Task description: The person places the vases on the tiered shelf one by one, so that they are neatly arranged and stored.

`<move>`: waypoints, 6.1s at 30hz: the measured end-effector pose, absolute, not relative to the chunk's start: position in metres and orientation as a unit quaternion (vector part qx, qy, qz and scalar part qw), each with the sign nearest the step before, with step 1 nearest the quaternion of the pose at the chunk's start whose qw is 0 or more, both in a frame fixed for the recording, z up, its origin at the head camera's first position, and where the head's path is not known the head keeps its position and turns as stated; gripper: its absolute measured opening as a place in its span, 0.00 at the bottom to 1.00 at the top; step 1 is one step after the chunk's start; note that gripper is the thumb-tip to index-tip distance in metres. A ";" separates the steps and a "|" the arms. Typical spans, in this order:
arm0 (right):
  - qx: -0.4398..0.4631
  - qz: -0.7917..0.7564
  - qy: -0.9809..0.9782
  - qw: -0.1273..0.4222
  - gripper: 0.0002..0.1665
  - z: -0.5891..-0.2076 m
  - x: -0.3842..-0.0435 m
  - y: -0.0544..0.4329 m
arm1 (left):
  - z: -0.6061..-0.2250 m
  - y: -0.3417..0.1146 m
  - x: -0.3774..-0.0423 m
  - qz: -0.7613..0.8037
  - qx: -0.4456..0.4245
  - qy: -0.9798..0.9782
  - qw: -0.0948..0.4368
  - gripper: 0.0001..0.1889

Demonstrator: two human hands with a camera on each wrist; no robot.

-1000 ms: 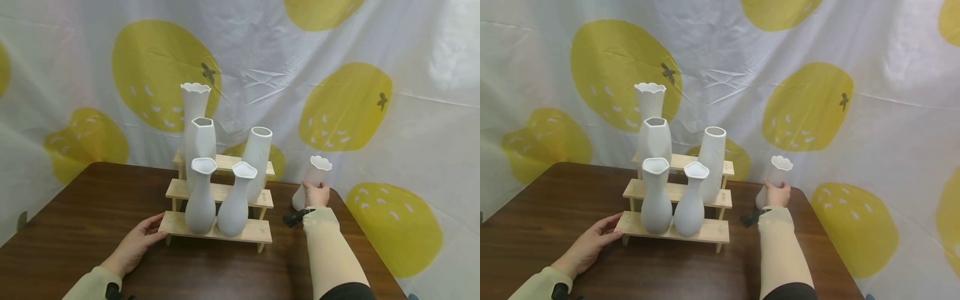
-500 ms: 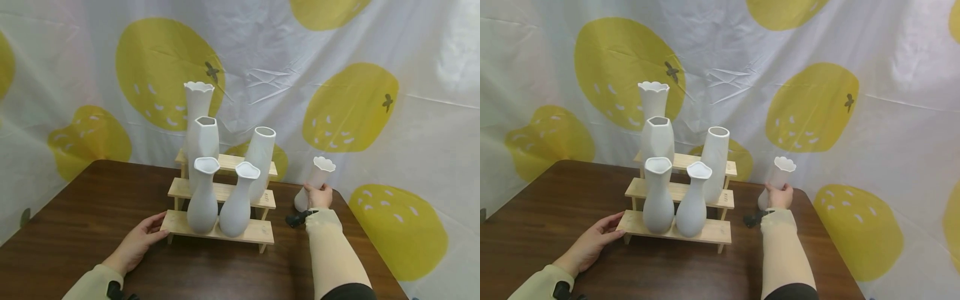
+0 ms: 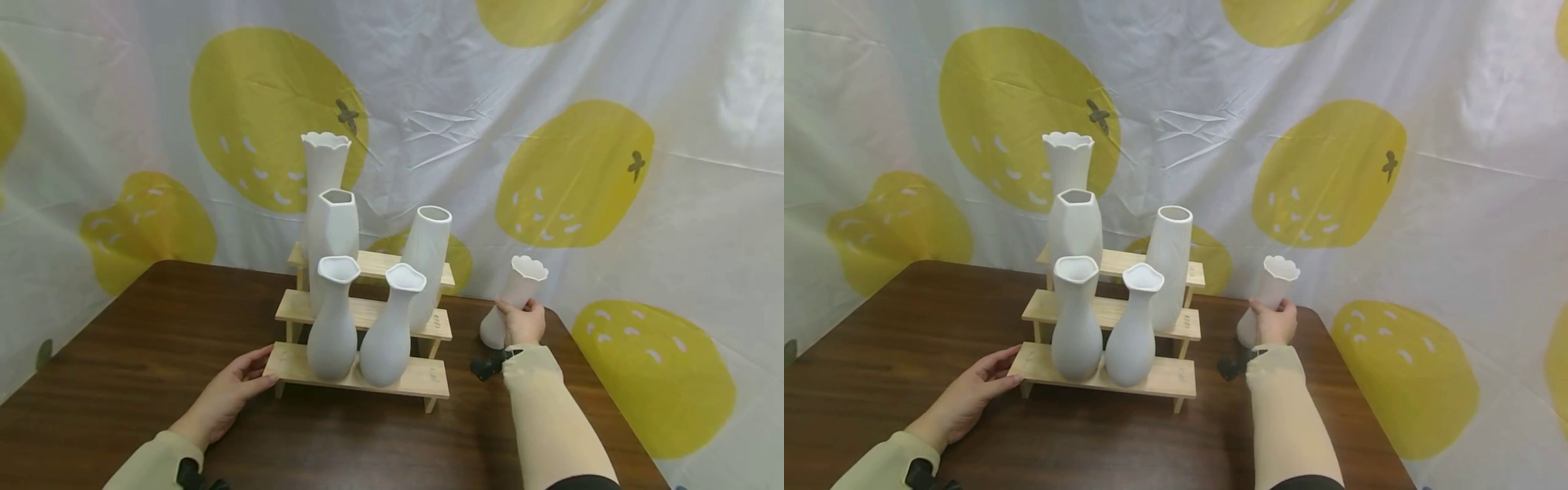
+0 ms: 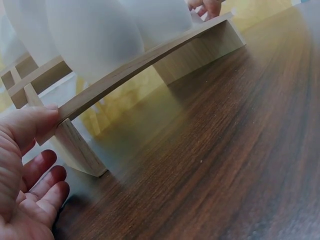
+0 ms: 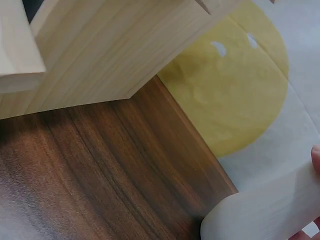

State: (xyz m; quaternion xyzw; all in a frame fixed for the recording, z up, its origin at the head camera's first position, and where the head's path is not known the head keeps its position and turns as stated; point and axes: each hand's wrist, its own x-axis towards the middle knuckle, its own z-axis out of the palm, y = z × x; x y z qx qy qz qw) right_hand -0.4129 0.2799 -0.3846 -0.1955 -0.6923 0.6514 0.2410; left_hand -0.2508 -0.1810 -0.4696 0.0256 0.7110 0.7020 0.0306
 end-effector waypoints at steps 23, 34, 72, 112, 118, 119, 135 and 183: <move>-0.150 0.652 -0.722 0.177 0.41 -0.350 -0.389 0.280 | -0.467 -0.180 -0.249 0.698 0.023 0.714 0.035 0.36; -0.115 0.636 -0.747 0.156 0.42 -0.311 -0.380 0.274 | -0.467 -0.179 -0.249 0.698 0.026 0.715 0.033 0.36; -0.004 0.635 -0.763 0.124 0.39 -0.224 -0.383 0.213 | -0.471 -0.183 -0.251 0.703 0.027 0.710 0.032 0.35; 0.051 0.634 -0.769 0.063 0.30 -0.230 -0.404 0.168 | -0.470 -0.181 -0.251 0.703 0.033 0.710 0.020 0.35; 0.049 0.634 -0.770 0.061 0.31 -0.231 -0.404 0.165 | -0.470 -0.180 -0.251 0.704 0.028 0.709 0.020 0.35; 0.048 0.636 -0.768 0.061 0.31 -0.231 -0.405 0.165 | -0.470 -0.180 -0.251 0.704 0.027 0.709 0.020 0.35; 0.052 0.645 -0.761 0.052 0.27 -0.230 -0.409 0.162 | -0.470 -0.181 -0.251 0.703 0.033 0.710 0.021 0.35; 0.080 0.635 -0.767 0.046 0.29 -0.239 -0.411 0.162 | -0.470 -0.181 -0.251 0.701 0.030 0.712 0.020 0.35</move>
